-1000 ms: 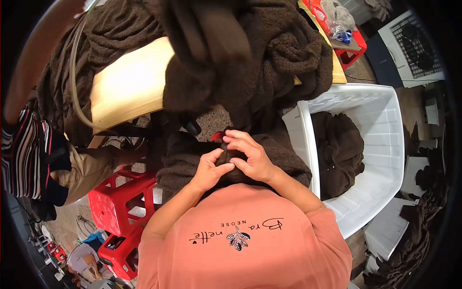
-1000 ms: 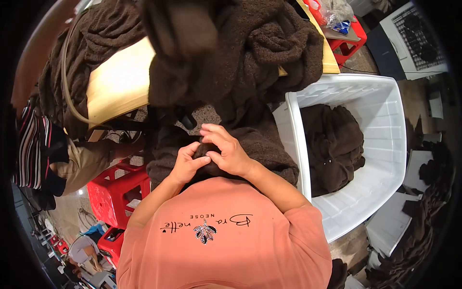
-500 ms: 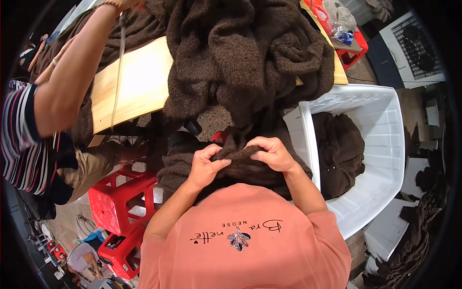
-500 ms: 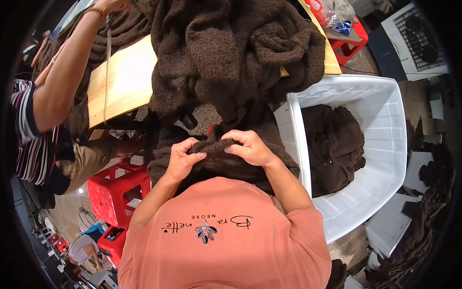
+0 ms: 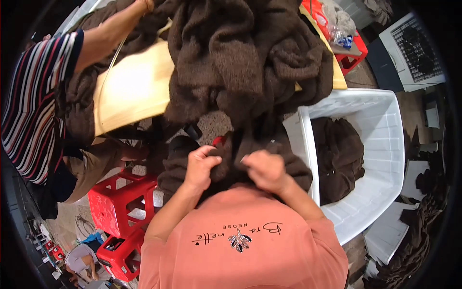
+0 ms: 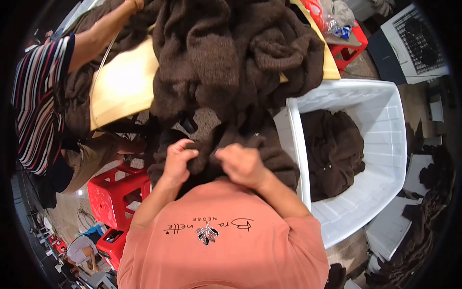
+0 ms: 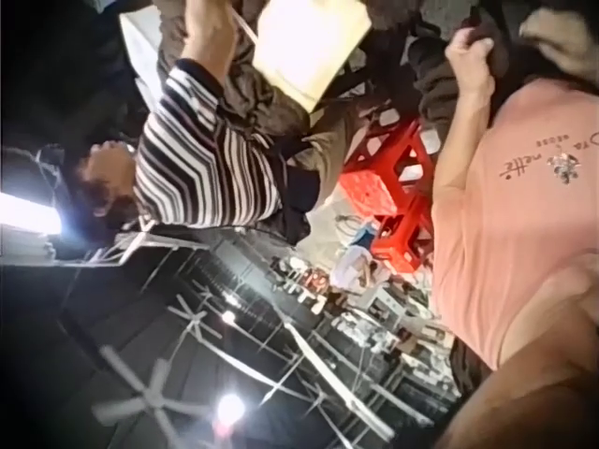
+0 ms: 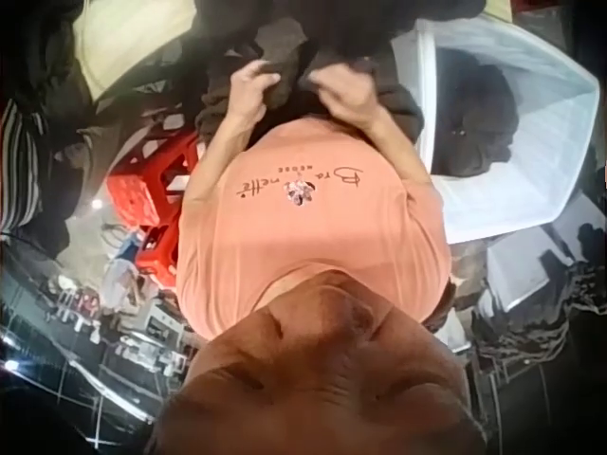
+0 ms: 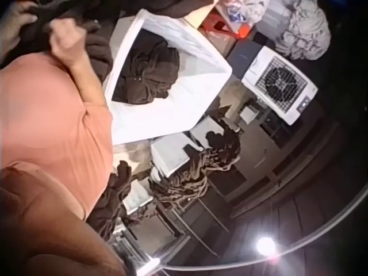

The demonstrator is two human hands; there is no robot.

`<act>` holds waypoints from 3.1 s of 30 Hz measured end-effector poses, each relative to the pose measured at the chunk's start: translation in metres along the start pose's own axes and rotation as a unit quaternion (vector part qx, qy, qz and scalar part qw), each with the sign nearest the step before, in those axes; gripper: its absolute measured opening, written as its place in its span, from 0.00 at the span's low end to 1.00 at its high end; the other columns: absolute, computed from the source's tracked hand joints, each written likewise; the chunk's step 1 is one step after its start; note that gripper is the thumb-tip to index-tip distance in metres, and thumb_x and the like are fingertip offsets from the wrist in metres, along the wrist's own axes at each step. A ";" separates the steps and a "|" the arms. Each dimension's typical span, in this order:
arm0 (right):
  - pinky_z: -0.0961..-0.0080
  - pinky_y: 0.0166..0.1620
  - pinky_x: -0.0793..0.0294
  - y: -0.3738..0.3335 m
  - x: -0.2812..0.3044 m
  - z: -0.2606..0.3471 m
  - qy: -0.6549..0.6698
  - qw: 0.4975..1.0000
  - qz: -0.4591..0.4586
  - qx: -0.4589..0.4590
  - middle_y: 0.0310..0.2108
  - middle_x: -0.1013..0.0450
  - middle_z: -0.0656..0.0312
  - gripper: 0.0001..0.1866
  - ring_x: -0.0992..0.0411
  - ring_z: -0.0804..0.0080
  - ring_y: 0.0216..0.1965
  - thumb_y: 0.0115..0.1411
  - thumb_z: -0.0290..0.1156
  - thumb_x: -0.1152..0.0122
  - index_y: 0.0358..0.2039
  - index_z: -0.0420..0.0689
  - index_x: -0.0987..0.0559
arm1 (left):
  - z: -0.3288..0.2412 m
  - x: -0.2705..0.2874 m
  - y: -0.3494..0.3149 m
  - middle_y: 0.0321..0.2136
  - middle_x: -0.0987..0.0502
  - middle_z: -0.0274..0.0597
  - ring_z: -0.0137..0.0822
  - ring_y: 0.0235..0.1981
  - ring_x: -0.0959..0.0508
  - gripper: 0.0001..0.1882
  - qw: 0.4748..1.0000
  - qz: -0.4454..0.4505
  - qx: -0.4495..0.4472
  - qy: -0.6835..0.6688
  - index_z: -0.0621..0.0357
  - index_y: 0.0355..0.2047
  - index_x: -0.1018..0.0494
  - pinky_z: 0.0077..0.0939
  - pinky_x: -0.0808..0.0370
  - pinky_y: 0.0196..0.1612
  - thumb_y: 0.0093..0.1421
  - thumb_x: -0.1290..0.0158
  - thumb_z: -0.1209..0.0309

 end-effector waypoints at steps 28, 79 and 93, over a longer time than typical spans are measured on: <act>0.69 0.30 0.31 -0.017 -0.076 -0.039 0.192 0.927 0.163 -0.277 0.24 0.30 0.53 0.08 0.29 0.57 0.26 0.47 0.22 0.45 0.30 0.39 0.30 | -0.005 0.006 -0.015 0.25 0.23 0.42 0.30 0.26 0.24 0.11 0.909 0.023 -0.243 0.338 0.63 0.31 0.25 0.21 0.28 0.31 0.46 0.52 0.82; 0.69 0.25 0.30 -0.017 -0.060 -0.035 0.089 0.986 0.035 -0.135 0.23 0.29 0.53 0.07 0.29 0.56 0.23 0.44 0.21 0.47 0.28 0.39 0.27 | 0.019 0.013 0.000 0.21 0.24 0.41 0.27 0.23 0.26 0.06 0.938 0.034 -0.133 0.318 0.65 0.29 0.26 0.20 0.30 0.27 0.51 0.47 0.74; 0.66 0.40 0.33 -0.014 -0.085 -0.035 0.146 0.931 0.293 -0.160 0.33 0.27 0.55 0.18 0.30 0.58 0.37 0.48 0.32 0.40 0.40 0.41 0.27 | -0.011 -0.009 -0.019 0.24 0.23 0.44 0.44 0.26 0.23 0.06 0.846 0.079 -0.229 0.475 0.59 0.26 0.24 0.30 0.27 0.29 0.46 0.44 0.72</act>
Point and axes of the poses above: each hand's wrist, its own y-axis towards the middle knuckle, its own x-axis out of the back of the hand, z = x × y, the point moved 7 cm from there along y, towards the middle knuckle
